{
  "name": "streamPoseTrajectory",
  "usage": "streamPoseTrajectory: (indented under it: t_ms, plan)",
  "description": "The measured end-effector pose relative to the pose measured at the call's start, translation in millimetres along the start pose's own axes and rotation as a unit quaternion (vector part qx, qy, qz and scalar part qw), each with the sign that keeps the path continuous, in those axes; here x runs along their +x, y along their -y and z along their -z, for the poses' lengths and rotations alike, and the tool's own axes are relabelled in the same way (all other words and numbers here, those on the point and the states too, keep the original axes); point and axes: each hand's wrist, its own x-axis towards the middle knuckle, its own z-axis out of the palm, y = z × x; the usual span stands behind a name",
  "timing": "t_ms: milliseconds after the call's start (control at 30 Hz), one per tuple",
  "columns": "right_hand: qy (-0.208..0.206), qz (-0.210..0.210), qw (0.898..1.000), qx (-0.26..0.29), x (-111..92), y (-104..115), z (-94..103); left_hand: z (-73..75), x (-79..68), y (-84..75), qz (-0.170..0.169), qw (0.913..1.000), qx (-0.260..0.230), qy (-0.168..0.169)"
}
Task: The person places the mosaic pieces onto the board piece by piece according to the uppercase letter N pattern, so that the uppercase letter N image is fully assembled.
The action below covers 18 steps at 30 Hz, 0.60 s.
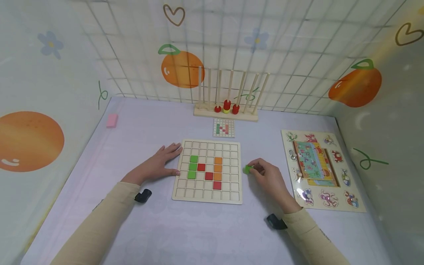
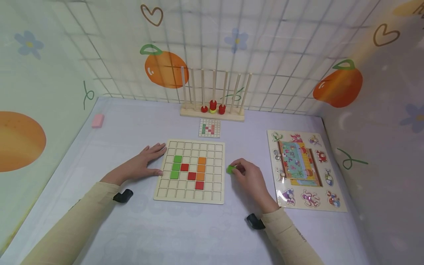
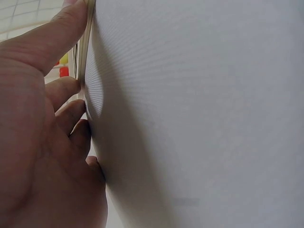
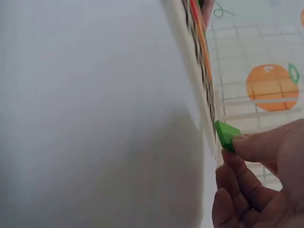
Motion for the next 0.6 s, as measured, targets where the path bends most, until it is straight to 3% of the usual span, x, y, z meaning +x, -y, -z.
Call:
streamPoseTrajectory:
  t_ms: [300,600]
  plan:
    - [0.016,0.026,0.999,0.013,-3,23,-11.3,1.2,-0.7,-2.5,-0.001,1.0,-0.002,0.0]
    - [0.045,0.071,0.996,0.035,-5,49,-35.3,1.9,-0.4,-2.4,0.002,1.0,0.003,0.001]
